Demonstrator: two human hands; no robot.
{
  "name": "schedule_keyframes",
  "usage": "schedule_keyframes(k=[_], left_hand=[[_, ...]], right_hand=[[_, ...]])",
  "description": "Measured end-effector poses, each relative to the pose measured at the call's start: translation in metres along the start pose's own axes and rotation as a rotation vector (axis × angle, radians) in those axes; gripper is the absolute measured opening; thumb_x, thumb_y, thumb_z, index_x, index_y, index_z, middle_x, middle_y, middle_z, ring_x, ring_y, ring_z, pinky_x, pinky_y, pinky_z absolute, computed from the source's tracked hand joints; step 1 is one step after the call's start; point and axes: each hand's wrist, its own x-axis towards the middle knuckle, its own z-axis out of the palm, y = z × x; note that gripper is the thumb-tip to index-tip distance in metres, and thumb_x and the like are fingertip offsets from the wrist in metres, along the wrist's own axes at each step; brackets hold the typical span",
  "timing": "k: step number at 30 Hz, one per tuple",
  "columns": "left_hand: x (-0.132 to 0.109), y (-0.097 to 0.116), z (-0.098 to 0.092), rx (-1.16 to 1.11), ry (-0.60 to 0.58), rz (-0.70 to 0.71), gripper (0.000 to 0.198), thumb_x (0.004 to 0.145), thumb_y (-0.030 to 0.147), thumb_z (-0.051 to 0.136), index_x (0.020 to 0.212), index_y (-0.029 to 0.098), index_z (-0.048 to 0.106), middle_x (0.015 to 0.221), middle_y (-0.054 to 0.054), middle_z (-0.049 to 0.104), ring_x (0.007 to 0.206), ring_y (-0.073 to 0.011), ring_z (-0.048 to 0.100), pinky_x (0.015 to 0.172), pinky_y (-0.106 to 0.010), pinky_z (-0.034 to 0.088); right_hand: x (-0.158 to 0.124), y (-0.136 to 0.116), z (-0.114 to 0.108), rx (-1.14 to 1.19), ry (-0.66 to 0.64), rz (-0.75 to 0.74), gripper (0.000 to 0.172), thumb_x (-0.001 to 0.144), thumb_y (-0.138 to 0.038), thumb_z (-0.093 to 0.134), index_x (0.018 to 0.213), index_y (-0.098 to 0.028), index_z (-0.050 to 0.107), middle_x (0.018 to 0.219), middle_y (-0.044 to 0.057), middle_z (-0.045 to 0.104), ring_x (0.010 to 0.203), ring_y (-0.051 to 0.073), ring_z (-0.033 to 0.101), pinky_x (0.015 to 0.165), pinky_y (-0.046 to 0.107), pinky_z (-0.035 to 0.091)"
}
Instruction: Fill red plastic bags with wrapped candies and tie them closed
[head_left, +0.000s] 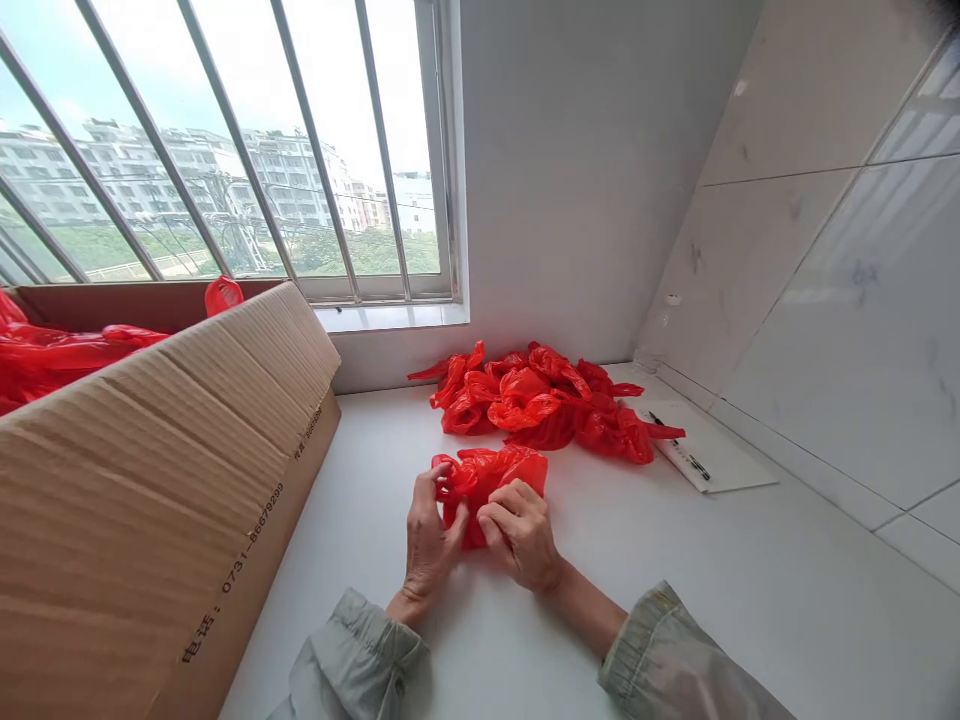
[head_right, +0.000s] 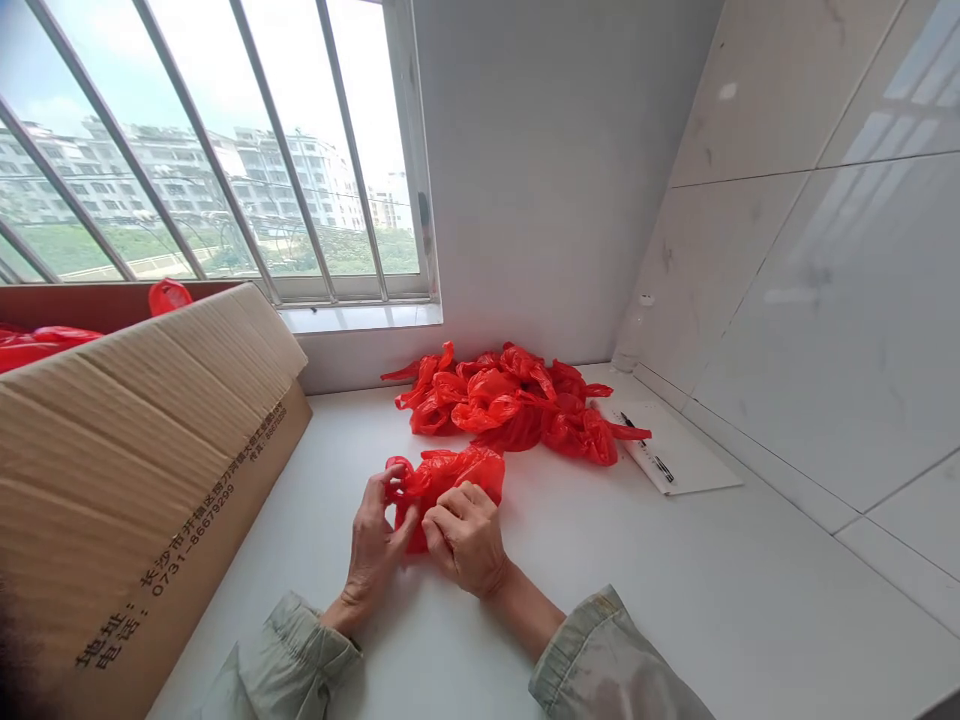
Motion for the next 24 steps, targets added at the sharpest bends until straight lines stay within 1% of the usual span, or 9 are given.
schedule_keyframes(k=[2, 4, 7, 10, 13, 16, 20, 22, 24], left_hand=[[-0.004, 0.0, 0.001, 0.048, 0.051, 0.123, 0.041, 0.087, 0.009, 0.048, 0.127, 0.018, 0.045, 0.12, -0.013, 0.054, 0.108, -0.0241, 0.06, 0.091, -0.042, 0.054], [-0.008, 0.002, 0.002, 0.079, 0.058, 0.252, 0.045, 0.088, 0.005, 0.044, 0.131, 0.019, 0.044, 0.123, -0.014, 0.053, 0.114, -0.0247, 0.057, 0.092, -0.041, 0.054], [-0.01, 0.007, 0.002, 0.088, 0.001, 0.454, 0.046, 0.089, 0.002, 0.043, 0.13, 0.022, 0.05, 0.122, -0.013, 0.058, 0.114, -0.0238, 0.059, 0.093, -0.039, 0.054], [-0.012, 0.02, -0.001, 0.054, -0.114, 0.656, 0.039, 0.089, 0.005, 0.045, 0.119, 0.025, 0.06, 0.116, -0.009, 0.066, 0.107, -0.0225, 0.063, 0.092, -0.037, 0.054], [-0.017, 0.035, -0.003, -0.001, -0.205, 0.765, 0.032, 0.086, 0.007, 0.046, 0.106, 0.025, 0.064, 0.117, -0.008, 0.068, 0.103, -0.0216, 0.065, 0.089, -0.036, 0.055], [-0.026, 0.043, -0.006, -0.063, -0.154, 0.683, 0.03, 0.086, 0.005, 0.044, 0.104, 0.024, 0.059, 0.12, -0.009, 0.064, 0.104, -0.0206, 0.063, 0.088, -0.036, 0.055], [-0.026, 0.033, -0.008, -0.154, 0.13, 0.325, 0.019, 0.095, 0.015, 0.041, 0.109, 0.023, 0.05, 0.115, -0.009, 0.056, 0.108, -0.0205, 0.057, 0.091, -0.037, 0.051], [-0.02, 0.024, -0.01, -0.204, 0.249, 0.128, 0.016, 0.099, 0.024, 0.036, 0.108, 0.022, 0.049, 0.107, -0.007, 0.056, 0.095, -0.0189, 0.059, 0.081, -0.033, 0.052], [-0.015, 0.016, -0.012, -0.253, 0.286, -0.024, 0.026, 0.101, 0.032, 0.027, 0.101, 0.02, 0.05, 0.087, -0.003, 0.059, 0.072, -0.0159, 0.059, 0.064, -0.028, 0.05]], right_hand=[[0.001, 0.004, -0.001, -0.051, 0.084, 0.061, 0.022, 0.093, -0.018, 0.043, 0.093, -0.019, 0.065, 0.088, 0.008, 0.063, 0.081, 0.02, 0.054, 0.077, 0.036, 0.044], [0.002, 0.01, -0.001, -0.099, 0.135, 0.135, 0.03, 0.091, -0.015, 0.044, 0.116, -0.016, 0.059, 0.11, 0.012, 0.062, 0.1, 0.023, 0.054, 0.091, 0.04, 0.043], [0.005, 0.022, 0.001, -0.117, 0.046, 0.208, 0.049, 0.086, -0.013, 0.047, 0.134, -0.012, 0.047, 0.13, 0.016, 0.055, 0.122, 0.027, 0.046, 0.105, 0.047, 0.032], [0.005, 0.032, 0.003, -0.102, -0.053, 0.245, 0.036, 0.085, -0.014, 0.05, 0.121, -0.018, 0.058, 0.113, 0.009, 0.065, 0.112, 0.025, 0.051, 0.103, 0.047, 0.031], [0.004, 0.035, 0.002, -0.111, -0.017, 0.285, 0.011, 0.085, -0.016, 0.053, 0.09, -0.02, 0.063, 0.084, 0.003, 0.066, 0.089, 0.022, 0.054, 0.095, 0.043, 0.036], [0.003, 0.033, -0.001, -0.111, 0.066, 0.324, 0.011, 0.085, -0.014, 0.049, 0.079, -0.021, 0.055, 0.075, 0.001, 0.061, 0.078, 0.02, 0.052, 0.089, 0.041, 0.04], [0.001, 0.026, -0.006, -0.089, 0.139, 0.291, 0.013, 0.086, -0.014, 0.041, 0.086, -0.022, 0.051, 0.079, 0.001, 0.059, 0.077, 0.019, 0.054, 0.103, 0.049, 0.035], [-0.001, 0.023, -0.005, -0.074, 0.153, 0.258, 0.013, 0.086, -0.013, 0.04, 0.088, -0.023, 0.049, 0.079, 0.0, 0.058, 0.075, 0.018, 0.054, 0.109, 0.052, 0.03], [-0.003, 0.021, -0.003, -0.058, 0.162, 0.233, 0.014, 0.086, -0.013, 0.038, 0.088, -0.023, 0.048, 0.077, -0.002, 0.056, 0.07, 0.017, 0.053, 0.11, 0.054, 0.03]])
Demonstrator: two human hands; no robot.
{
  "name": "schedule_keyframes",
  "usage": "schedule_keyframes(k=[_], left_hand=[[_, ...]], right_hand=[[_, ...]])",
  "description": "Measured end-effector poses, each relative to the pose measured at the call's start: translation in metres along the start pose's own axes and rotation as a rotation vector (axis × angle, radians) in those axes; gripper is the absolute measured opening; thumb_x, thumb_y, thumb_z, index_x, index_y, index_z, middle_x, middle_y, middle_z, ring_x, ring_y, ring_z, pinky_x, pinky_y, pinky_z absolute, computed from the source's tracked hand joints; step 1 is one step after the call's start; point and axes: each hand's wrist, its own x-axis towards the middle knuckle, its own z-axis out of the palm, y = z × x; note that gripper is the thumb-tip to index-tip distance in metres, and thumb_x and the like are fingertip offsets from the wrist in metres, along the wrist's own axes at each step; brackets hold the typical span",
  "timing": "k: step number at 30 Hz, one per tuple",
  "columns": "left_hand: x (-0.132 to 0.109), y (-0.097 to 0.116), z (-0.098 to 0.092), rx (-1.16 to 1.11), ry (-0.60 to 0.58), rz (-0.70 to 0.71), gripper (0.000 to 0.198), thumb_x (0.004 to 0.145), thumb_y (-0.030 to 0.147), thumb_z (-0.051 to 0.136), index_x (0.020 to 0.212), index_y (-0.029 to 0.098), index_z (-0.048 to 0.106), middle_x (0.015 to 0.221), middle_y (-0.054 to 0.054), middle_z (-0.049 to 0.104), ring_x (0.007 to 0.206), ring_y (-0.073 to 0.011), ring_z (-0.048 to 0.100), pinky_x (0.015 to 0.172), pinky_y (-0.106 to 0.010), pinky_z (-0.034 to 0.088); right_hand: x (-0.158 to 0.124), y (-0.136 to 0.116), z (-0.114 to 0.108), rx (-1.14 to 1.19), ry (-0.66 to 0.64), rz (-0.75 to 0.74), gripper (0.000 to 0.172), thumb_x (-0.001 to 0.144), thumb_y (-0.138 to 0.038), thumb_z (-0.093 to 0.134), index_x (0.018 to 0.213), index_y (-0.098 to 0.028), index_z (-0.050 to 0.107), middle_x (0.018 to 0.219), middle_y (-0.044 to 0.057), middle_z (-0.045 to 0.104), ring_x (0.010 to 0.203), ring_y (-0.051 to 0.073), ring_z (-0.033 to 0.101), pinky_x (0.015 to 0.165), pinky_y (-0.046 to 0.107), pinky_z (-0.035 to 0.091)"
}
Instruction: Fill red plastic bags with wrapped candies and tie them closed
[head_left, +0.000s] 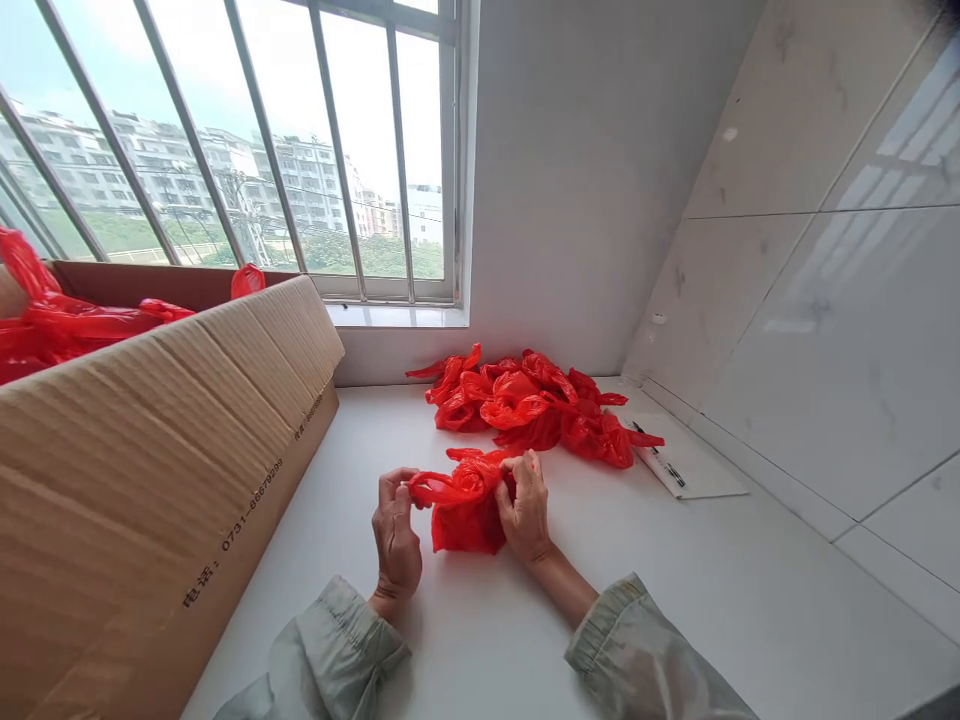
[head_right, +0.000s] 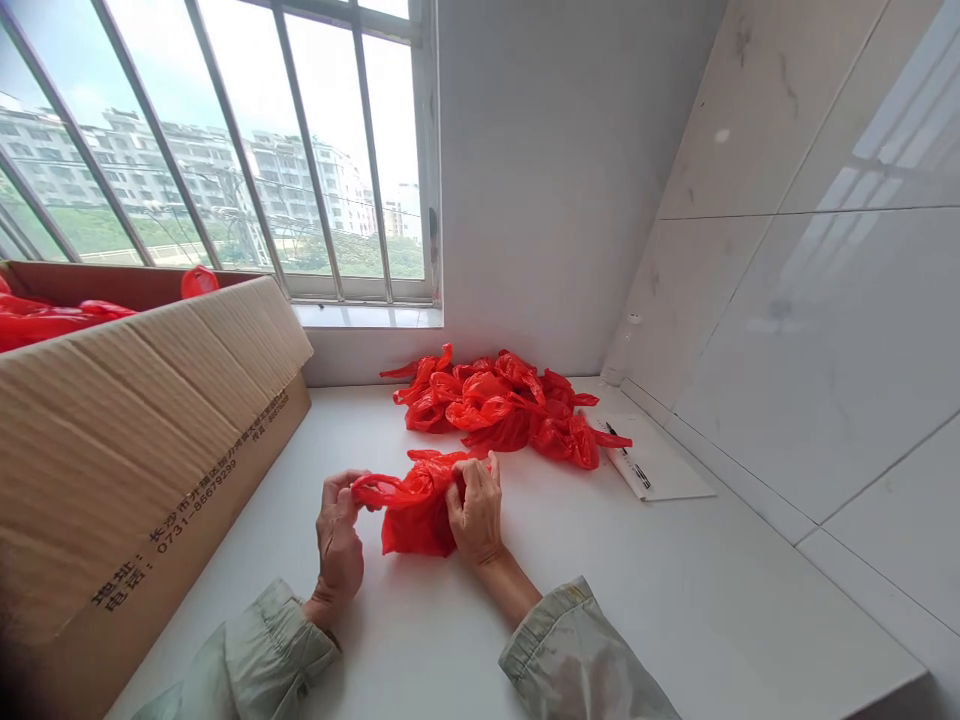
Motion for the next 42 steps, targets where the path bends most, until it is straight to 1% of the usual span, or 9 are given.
schedule_keyframes(k=[4, 8, 10, 12, 17, 25, 32, 38, 42], left_hand=[[0.007, 0.0, -0.002, -0.03, -0.059, -0.142, 0.043, 0.101, 0.039, 0.022, 0.077, 0.019, 0.052, 0.051, 0.005, 0.044, 0.045, -0.0124, 0.044, 0.047, -0.023, 0.04], [0.007, 0.009, 0.002, -0.006, -0.196, -0.122, 0.02, 0.084, 0.038, 0.06, 0.091, 0.02, 0.064, 0.079, -0.002, 0.065, 0.072, -0.0168, 0.06, 0.067, -0.028, 0.049], [0.006, 0.013, 0.005, -0.001, -0.261, -0.104, 0.027, 0.074, 0.036, 0.07, 0.097, 0.022, 0.067, 0.096, -0.004, 0.069, 0.088, -0.0205, 0.063, 0.08, -0.032, 0.05], [0.005, 0.014, 0.006, 0.0, -0.294, -0.112, 0.022, 0.073, 0.035, 0.071, 0.091, 0.022, 0.069, 0.091, -0.003, 0.07, 0.086, -0.0206, 0.063, 0.081, -0.033, 0.049], [0.015, 0.004, -0.001, 0.014, -0.197, -0.2, 0.02, 0.078, 0.039, 0.066, 0.071, 0.02, 0.066, 0.07, 0.0, 0.065, 0.07, -0.0167, 0.058, 0.075, -0.03, 0.047], [0.059, -0.019, -0.031, 0.076, -0.01, -0.364, 0.03, 0.08, 0.046, 0.056, 0.087, 0.017, 0.06, 0.084, -0.005, 0.066, 0.073, -0.0178, 0.061, 0.063, -0.028, 0.048], [0.057, 0.02, -0.032, 0.251, -0.251, -0.131, 0.032, 0.078, 0.029, 0.054, 0.107, 0.024, 0.065, 0.111, -0.006, 0.065, 0.109, -0.0273, 0.054, 0.099, -0.044, 0.04], [0.069, 0.033, -0.027, 0.313, -0.469, -0.005, 0.021, 0.075, 0.018, 0.055, 0.087, 0.024, 0.071, 0.094, -0.007, 0.067, 0.097, -0.029, 0.054, 0.095, -0.047, 0.037], [0.083, 0.045, -0.025, 0.231, -0.508, -0.024, 0.012, 0.08, 0.03, 0.061, 0.082, 0.025, 0.071, 0.087, -0.002, 0.067, 0.084, -0.0214, 0.057, 0.085, -0.035, 0.041]], right_hand=[[-0.003, -0.001, 0.004, 0.035, -0.003, -0.03, 0.01, 0.088, -0.016, 0.04, 0.086, -0.024, 0.046, 0.073, -0.004, 0.054, 0.063, 0.015, 0.051, 0.108, 0.054, 0.033], [-0.004, -0.003, 0.003, 0.042, -0.003, -0.061, 0.011, 0.09, -0.019, 0.044, 0.08, -0.024, 0.045, 0.069, -0.005, 0.052, 0.061, 0.014, 0.05, 0.107, 0.053, 0.035], [-0.004, -0.004, 0.002, 0.036, -0.011, -0.079, 0.013, 0.09, -0.019, 0.045, 0.077, -0.024, 0.044, 0.067, -0.006, 0.052, 0.06, 0.014, 0.048, 0.108, 0.053, 0.035], [-0.003, -0.004, -0.001, 0.034, -0.03, -0.093, 0.014, 0.089, -0.019, 0.046, 0.075, -0.023, 0.045, 0.066, -0.006, 0.052, 0.06, 0.013, 0.047, 0.109, 0.052, 0.033], [0.005, 0.006, -0.009, 0.031, -0.004, 0.016, 0.013, 0.082, -0.015, 0.043, 0.073, -0.023, 0.046, 0.068, -0.005, 0.052, 0.064, 0.015, 0.046, 0.105, 0.048, 0.033], [0.012, 0.024, -0.018, 0.18, 0.041, 0.134, 0.012, 0.074, -0.017, 0.039, 0.064, -0.023, 0.035, 0.064, -0.001, 0.044, 0.063, 0.017, 0.043, 0.066, 0.031, 0.04], [0.009, 0.002, -0.02, 0.367, -0.128, 0.039, 0.014, 0.077, -0.034, 0.047, 0.084, -0.022, 0.048, 0.086, 0.004, 0.056, 0.081, 0.021, 0.055, 0.076, 0.035, 0.047], [0.042, -0.016, -0.02, 0.318, -0.212, 0.11, 0.028, 0.087, -0.041, 0.054, 0.106, -0.022, 0.057, 0.082, 0.001, 0.06, 0.072, 0.018, 0.055, 0.073, 0.032, 0.046], [0.079, -0.03, -0.016, 0.278, -0.402, 0.136, 0.022, 0.076, -0.036, 0.068, 0.094, -0.023, 0.068, 0.091, 0.004, 0.066, 0.086, 0.02, 0.058, 0.081, 0.033, 0.045]])
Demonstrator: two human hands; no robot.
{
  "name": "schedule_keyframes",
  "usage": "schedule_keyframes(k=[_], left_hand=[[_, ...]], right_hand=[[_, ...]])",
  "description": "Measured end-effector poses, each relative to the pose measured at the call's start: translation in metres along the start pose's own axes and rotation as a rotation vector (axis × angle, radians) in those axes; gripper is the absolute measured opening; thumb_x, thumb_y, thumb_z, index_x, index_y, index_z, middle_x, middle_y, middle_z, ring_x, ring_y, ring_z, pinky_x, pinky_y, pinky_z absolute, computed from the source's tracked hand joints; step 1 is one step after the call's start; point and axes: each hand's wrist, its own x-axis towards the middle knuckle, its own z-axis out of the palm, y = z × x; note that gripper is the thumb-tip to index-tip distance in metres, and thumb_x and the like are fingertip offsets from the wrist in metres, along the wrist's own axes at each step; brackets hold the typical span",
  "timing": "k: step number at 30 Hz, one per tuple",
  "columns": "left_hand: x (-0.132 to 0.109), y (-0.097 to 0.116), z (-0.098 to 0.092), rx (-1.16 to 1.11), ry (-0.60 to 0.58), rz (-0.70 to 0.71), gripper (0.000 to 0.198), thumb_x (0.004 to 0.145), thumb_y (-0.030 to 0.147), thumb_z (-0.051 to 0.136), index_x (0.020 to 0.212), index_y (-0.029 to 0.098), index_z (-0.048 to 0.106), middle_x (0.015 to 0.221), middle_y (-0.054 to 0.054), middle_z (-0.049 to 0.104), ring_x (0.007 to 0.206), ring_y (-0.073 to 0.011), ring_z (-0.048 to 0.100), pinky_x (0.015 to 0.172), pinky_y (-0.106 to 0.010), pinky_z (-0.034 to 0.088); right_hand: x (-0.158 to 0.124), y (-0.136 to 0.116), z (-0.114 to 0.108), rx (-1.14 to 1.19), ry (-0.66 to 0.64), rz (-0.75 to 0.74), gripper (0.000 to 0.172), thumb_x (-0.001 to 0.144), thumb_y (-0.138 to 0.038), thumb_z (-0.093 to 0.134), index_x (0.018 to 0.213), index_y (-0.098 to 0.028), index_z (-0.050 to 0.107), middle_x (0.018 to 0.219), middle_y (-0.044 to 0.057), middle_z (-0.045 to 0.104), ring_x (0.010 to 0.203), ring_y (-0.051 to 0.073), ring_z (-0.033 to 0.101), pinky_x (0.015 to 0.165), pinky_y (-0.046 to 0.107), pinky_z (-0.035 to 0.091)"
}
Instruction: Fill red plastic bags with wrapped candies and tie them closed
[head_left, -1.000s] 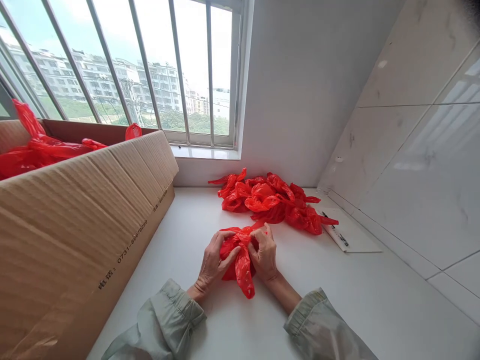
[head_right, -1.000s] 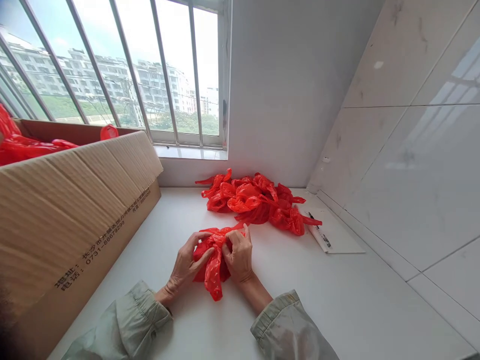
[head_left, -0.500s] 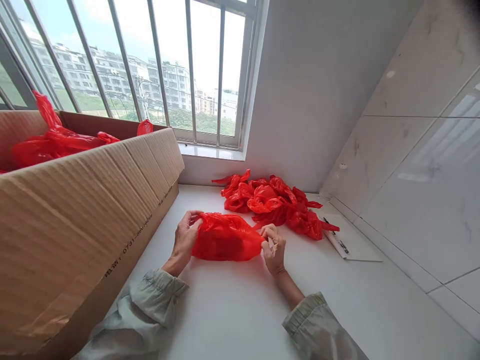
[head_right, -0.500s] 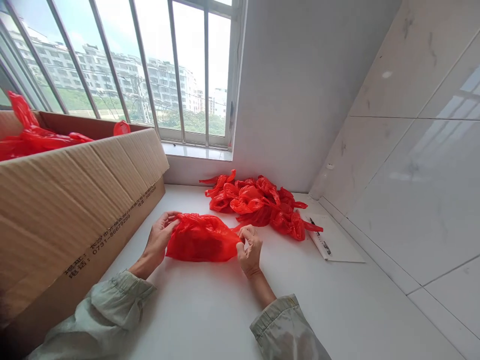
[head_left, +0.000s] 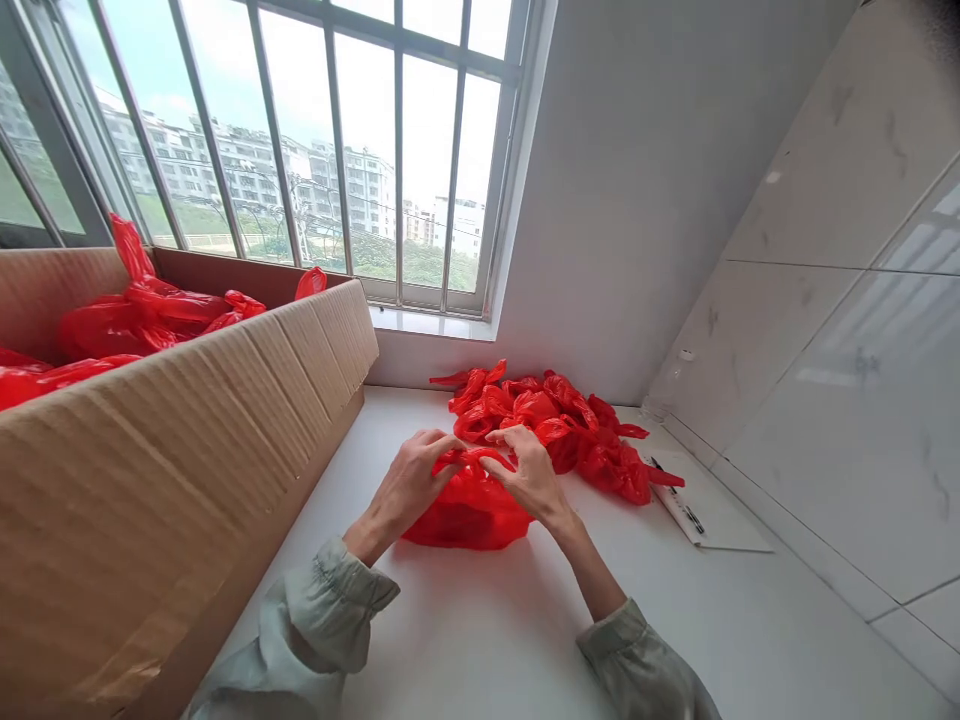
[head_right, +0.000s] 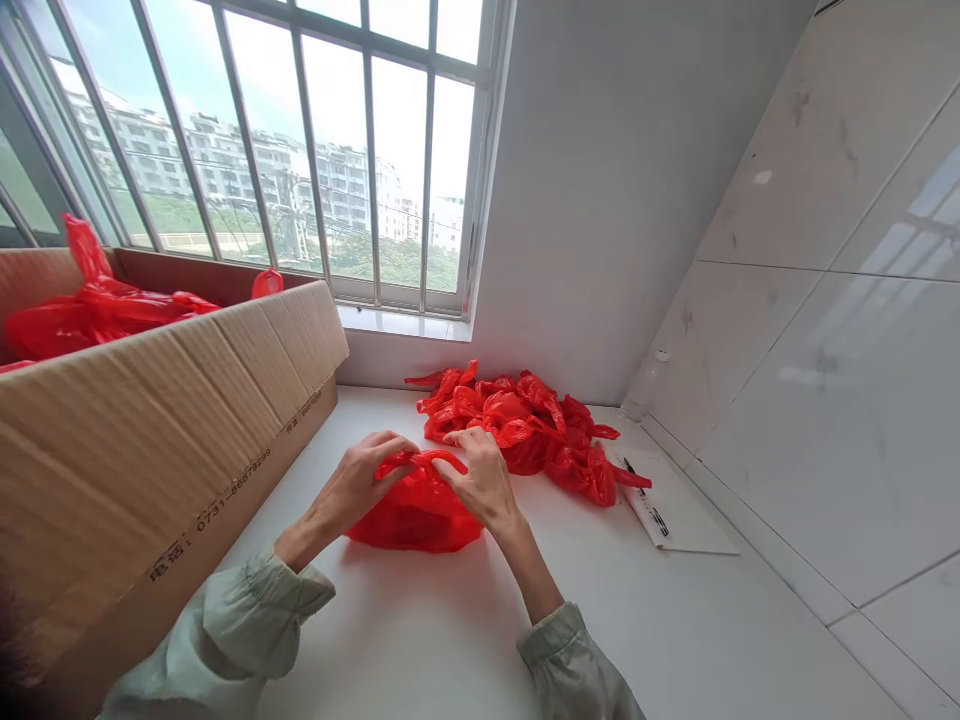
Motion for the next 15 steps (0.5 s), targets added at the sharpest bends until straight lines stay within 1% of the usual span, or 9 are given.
schedule_keyframes(k=[2, 3, 5, 7, 9, 12, 15], left_hand=[[0.003, 0.004, -0.004, -0.071, 0.03, -0.041, 0.014, 0.081, 0.036, 0.062, 0.08, 0.024, 0.07, 0.082, 0.001, 0.067, 0.076, -0.0177, 0.057, 0.077, -0.029, 0.042], [0.003, 0.004, -0.005, -0.109, 0.065, -0.074, 0.017, 0.081, 0.038, 0.062, 0.079, 0.023, 0.069, 0.078, 0.001, 0.066, 0.073, -0.0165, 0.056, 0.074, -0.028, 0.041], [0.004, 0.001, -0.007, -0.194, 0.171, -0.152, 0.025, 0.082, 0.044, 0.06, 0.078, 0.02, 0.067, 0.072, 0.001, 0.063, 0.069, -0.0158, 0.055, 0.069, -0.026, 0.041], [0.004, -0.002, -0.009, -0.292, 0.296, -0.222, 0.034, 0.083, 0.051, 0.055, 0.082, 0.019, 0.065, 0.071, 0.0, 0.062, 0.068, -0.0165, 0.055, 0.064, -0.026, 0.041], [0.005, -0.003, -0.012, -0.39, 0.402, -0.265, 0.038, 0.081, 0.054, 0.052, 0.085, 0.018, 0.062, 0.072, -0.001, 0.062, 0.067, -0.0172, 0.055, 0.06, -0.026, 0.042], [0.009, 0.007, -0.015, -0.51, 0.495, -0.281, 0.028, 0.076, 0.046, 0.055, 0.081, 0.018, 0.058, 0.07, 0.0, 0.058, 0.064, -0.0159, 0.052, 0.057, -0.025, 0.04], [0.008, 0.025, -0.019, -0.596, 0.515, -0.254, 0.015, 0.072, 0.034, 0.057, 0.078, 0.02, 0.055, 0.072, 0.002, 0.054, 0.065, -0.014, 0.047, 0.059, -0.024, 0.039]], right_hand=[[0.01, -0.004, -0.002, 0.04, -0.042, 0.04, 0.012, 0.077, -0.033, 0.066, 0.08, -0.022, 0.069, 0.08, 0.002, 0.068, 0.077, 0.019, 0.06, 0.076, 0.03, 0.046], [0.013, -0.004, -0.005, 0.058, -0.037, 0.064, 0.013, 0.078, -0.034, 0.064, 0.075, -0.021, 0.068, 0.074, 0.0, 0.067, 0.07, 0.017, 0.059, 0.071, 0.029, 0.046], [0.015, -0.002, -0.012, 0.093, 0.021, 0.116, 0.019, 0.08, -0.037, 0.061, 0.073, -0.02, 0.064, 0.069, -0.001, 0.065, 0.062, 0.015, 0.057, 0.064, 0.026, 0.044], [0.015, 0.001, -0.026, 0.142, 0.098, 0.17, 0.021, 0.079, -0.039, 0.061, 0.075, -0.019, 0.061, 0.072, 0.0, 0.064, 0.062, 0.014, 0.056, 0.061, 0.025, 0.043], [0.014, 0.001, -0.043, 0.211, 0.152, 0.204, 0.019, 0.078, -0.038, 0.062, 0.076, -0.019, 0.057, 0.074, -0.001, 0.063, 0.063, 0.013, 0.055, 0.059, 0.024, 0.042], [0.014, -0.004, -0.067, 0.381, 0.152, 0.225, 0.017, 0.072, -0.03, 0.066, 0.079, -0.02, 0.054, 0.076, -0.002, 0.061, 0.066, 0.013, 0.054, 0.06, 0.023, 0.043], [0.014, -0.014, -0.08, 0.484, 0.156, 0.235, 0.022, 0.069, -0.023, 0.068, 0.088, -0.02, 0.057, 0.081, -0.001, 0.062, 0.07, 0.014, 0.056, 0.063, 0.024, 0.046]])
